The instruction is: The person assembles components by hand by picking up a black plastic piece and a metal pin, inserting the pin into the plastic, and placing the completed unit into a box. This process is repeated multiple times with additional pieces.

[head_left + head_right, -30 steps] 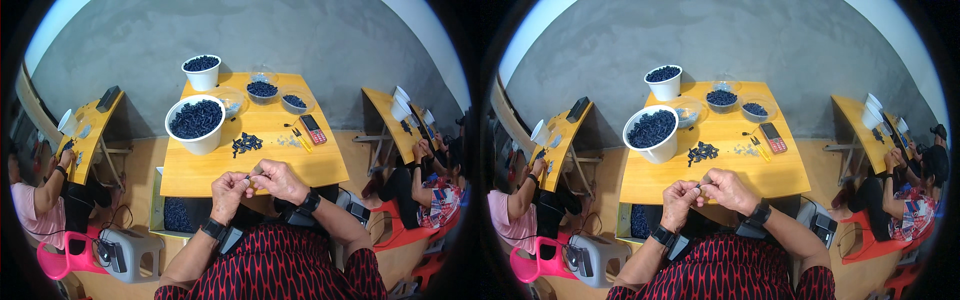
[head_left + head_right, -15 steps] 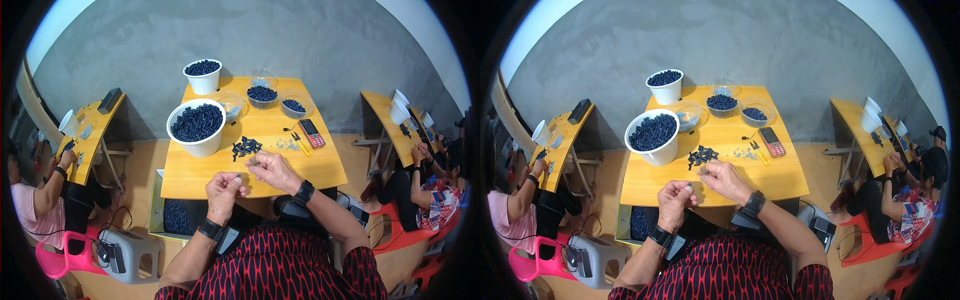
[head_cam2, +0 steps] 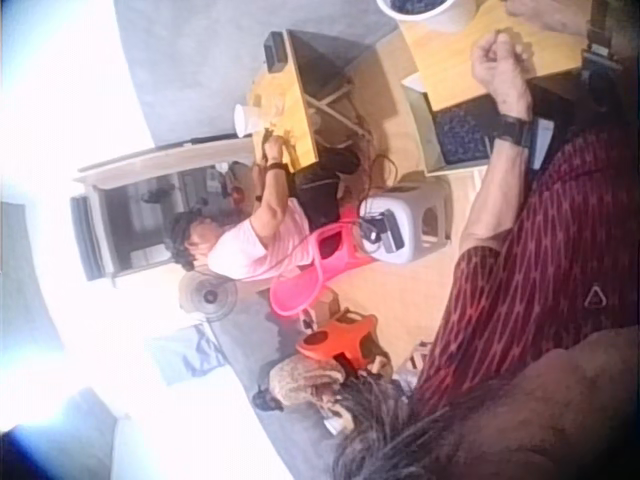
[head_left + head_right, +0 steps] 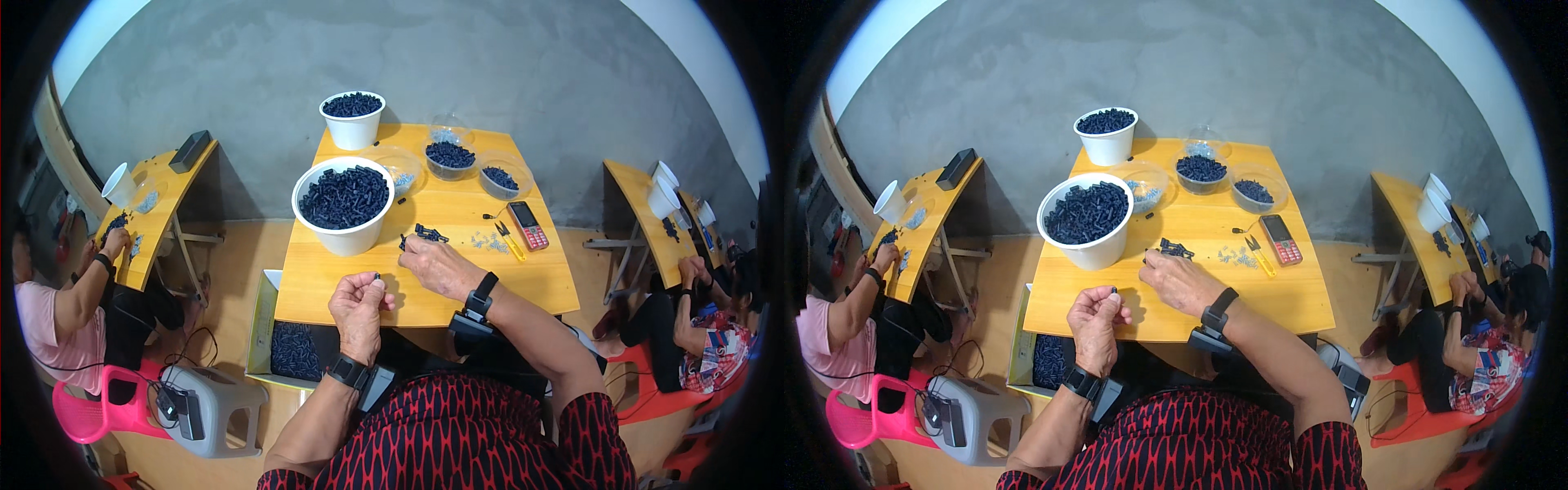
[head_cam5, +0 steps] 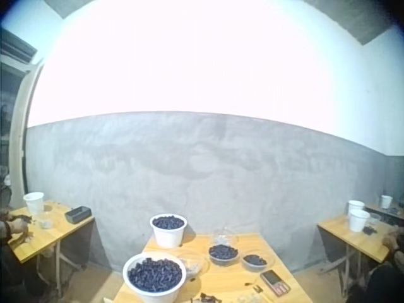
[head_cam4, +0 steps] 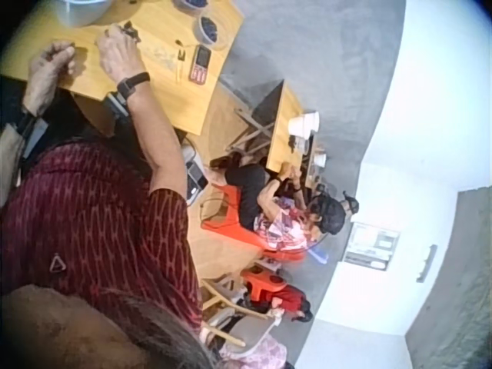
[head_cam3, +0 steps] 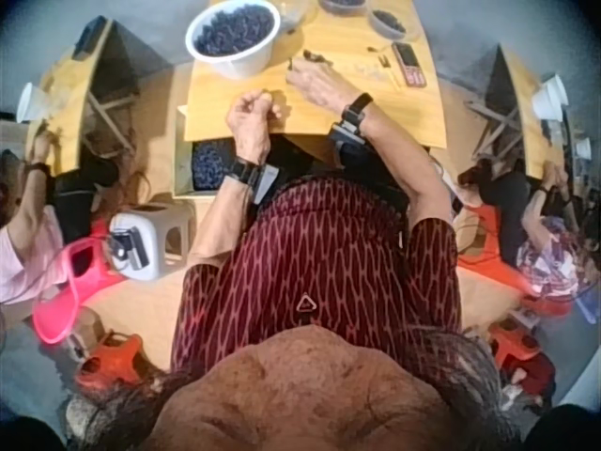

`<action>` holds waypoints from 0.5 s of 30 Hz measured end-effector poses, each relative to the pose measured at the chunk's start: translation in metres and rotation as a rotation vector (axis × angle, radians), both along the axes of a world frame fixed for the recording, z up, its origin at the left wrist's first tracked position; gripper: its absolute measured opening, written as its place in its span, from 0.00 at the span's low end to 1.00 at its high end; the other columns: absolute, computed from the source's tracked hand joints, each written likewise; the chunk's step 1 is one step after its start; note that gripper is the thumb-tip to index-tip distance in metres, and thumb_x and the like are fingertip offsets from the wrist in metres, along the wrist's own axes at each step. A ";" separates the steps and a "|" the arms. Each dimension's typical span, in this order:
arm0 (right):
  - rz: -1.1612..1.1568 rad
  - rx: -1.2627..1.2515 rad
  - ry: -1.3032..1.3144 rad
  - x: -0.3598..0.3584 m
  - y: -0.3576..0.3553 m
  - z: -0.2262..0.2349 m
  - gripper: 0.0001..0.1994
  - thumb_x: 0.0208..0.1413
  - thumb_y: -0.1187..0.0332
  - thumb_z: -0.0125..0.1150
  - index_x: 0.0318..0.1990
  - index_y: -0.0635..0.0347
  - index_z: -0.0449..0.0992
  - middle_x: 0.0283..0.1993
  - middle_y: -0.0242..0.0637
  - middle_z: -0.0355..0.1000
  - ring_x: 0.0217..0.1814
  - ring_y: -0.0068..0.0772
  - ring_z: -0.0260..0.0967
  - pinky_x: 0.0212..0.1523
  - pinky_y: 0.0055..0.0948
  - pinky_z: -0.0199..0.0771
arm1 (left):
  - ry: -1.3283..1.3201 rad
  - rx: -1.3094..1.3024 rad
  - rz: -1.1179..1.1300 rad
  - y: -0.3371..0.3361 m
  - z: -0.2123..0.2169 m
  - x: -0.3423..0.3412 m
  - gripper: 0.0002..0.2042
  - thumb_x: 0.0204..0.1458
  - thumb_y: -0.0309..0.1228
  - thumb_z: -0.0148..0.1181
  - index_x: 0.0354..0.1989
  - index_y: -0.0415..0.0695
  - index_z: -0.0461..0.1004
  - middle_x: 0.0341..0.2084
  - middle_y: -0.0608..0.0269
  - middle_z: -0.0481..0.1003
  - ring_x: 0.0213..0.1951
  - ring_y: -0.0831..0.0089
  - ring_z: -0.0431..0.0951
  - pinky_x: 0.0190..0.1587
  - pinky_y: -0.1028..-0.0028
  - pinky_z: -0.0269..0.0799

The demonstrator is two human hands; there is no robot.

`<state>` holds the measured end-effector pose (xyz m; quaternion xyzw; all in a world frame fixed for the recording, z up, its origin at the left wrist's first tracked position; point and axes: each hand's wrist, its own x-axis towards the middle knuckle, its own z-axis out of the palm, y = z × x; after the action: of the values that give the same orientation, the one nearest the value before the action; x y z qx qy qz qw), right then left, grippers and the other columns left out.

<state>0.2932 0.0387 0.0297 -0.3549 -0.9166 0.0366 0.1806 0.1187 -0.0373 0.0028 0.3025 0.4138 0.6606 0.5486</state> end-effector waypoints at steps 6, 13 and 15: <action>-0.091 -0.247 0.573 0.000 -0.031 0.002 0.07 0.53 0.77 0.58 0.39 0.67 0.71 0.34 0.44 0.70 0.37 0.43 0.73 0.35 0.35 0.73 | -0.008 0.015 -0.060 -0.002 0.002 0.002 0.06 0.55 0.20 0.58 0.39 0.37 0.71 0.28 0.60 0.75 0.23 0.76 0.77 0.28 0.77 0.76; -0.135 -0.861 1.215 0.023 -0.068 0.005 0.07 0.58 0.76 0.59 0.43 0.67 0.76 0.34 0.33 0.74 0.29 0.20 0.72 0.28 0.17 0.72 | -0.019 -0.042 -0.328 -0.013 0.005 0.015 0.06 0.55 0.23 0.61 0.38 0.37 0.72 0.27 0.62 0.77 0.23 0.76 0.77 0.28 0.78 0.76; -0.124 -0.884 1.237 0.029 -0.071 0.003 0.08 0.58 0.76 0.59 0.44 0.68 0.75 0.34 0.35 0.75 0.30 0.21 0.73 0.28 0.18 0.73 | -0.006 -0.033 -0.376 -0.015 0.004 0.019 0.06 0.54 0.23 0.61 0.38 0.37 0.73 0.27 0.62 0.77 0.24 0.76 0.77 0.28 0.78 0.77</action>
<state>0.3218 -0.0323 0.0331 -0.3596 -0.5269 0.5823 0.5040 0.1377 -0.0524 0.0071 0.3637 0.3590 0.5403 0.6685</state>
